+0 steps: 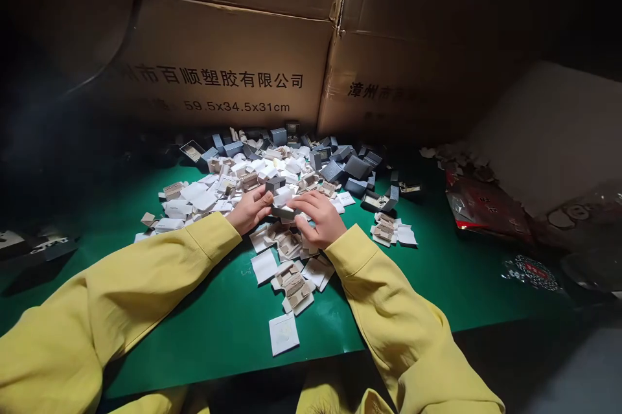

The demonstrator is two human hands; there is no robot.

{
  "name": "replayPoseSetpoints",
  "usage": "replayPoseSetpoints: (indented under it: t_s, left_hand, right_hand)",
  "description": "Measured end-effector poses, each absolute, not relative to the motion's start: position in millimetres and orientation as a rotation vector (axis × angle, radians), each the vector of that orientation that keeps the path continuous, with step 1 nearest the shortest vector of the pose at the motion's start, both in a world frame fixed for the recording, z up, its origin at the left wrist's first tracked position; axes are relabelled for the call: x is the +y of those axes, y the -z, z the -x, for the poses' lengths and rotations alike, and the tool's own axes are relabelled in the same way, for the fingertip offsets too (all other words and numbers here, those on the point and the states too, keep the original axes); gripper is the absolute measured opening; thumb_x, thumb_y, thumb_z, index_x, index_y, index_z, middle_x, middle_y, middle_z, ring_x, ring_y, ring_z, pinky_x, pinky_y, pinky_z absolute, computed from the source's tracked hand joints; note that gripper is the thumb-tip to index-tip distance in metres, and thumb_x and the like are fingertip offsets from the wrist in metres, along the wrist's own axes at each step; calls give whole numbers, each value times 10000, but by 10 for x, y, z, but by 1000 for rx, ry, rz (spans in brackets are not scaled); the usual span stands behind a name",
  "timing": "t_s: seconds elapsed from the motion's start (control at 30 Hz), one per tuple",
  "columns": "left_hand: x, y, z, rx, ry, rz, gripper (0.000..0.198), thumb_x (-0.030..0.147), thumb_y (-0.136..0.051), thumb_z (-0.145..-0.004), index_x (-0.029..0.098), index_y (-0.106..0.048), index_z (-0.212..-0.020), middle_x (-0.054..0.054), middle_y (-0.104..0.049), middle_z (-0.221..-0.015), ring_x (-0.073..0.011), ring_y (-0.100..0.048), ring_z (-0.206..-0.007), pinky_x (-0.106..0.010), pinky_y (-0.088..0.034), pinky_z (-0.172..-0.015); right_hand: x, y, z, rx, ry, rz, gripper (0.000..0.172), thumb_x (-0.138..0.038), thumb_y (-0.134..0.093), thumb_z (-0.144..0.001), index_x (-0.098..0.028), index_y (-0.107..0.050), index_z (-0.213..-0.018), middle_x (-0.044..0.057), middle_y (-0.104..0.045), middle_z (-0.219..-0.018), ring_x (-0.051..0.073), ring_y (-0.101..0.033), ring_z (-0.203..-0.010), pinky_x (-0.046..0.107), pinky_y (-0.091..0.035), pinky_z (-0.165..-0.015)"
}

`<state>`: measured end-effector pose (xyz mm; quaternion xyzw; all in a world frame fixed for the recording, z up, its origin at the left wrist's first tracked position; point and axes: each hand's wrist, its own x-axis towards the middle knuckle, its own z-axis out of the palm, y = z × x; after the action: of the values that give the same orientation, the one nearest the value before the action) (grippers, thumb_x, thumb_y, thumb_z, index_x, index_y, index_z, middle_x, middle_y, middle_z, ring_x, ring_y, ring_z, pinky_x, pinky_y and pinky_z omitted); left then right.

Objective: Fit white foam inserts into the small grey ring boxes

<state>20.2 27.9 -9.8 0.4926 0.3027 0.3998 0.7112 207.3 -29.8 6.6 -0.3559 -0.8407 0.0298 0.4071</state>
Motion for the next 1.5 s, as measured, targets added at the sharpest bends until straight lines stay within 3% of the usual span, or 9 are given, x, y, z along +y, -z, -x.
replayPoseSetpoints:
  t_s: [0.13,0.4,0.9,1.5]
  left_hand:
    - [262,82,-188,674,-842,-1216,584,446,-738,-587,162,-484,-1029,-31,-531,-911,-148,-534,-805,-253,-491,-629]
    - [273,123,-180,574,-842,-1403,505,288,-765,-588,180,-479,-990,-44,-528,-987,-149,-531,-877,-268,-475,-737]
    - [254,88,-183,589,-810,-1409,544,263,-790,-551,172,-487,-992,-32,-565,-899,-142,-542,-840,-273,-443,-765]
    - [286,122,-185,554,-782,-1502,518,354,-738,-622,158,-555,-1065,-81,-573,-1059,-186,-558,-934,-313,-422,-867]
  right_hand:
    - [-287,-67,-2058,-1981,-180,1028,184,-283,-447,-861,-206,-611,-886,60,-652,-889,194,-567,-868,368,-459,-800]
    - [-263,7,-2038,-1940,-280,1280,256,-394,-550,-795,-196,-576,-955,73,-637,-929,218,-571,-876,353,-467,-755]
    - [-277,7,-2011,-1938,-249,1194,279,-315,-600,-751,-198,-545,-998,76,-627,-971,208,-572,-908,358,-483,-795]
    - [-268,-57,-2040,-2164,-193,1123,145,-242,-532,-737,-204,-595,-862,63,-548,-846,205,-478,-827,361,-441,-754]
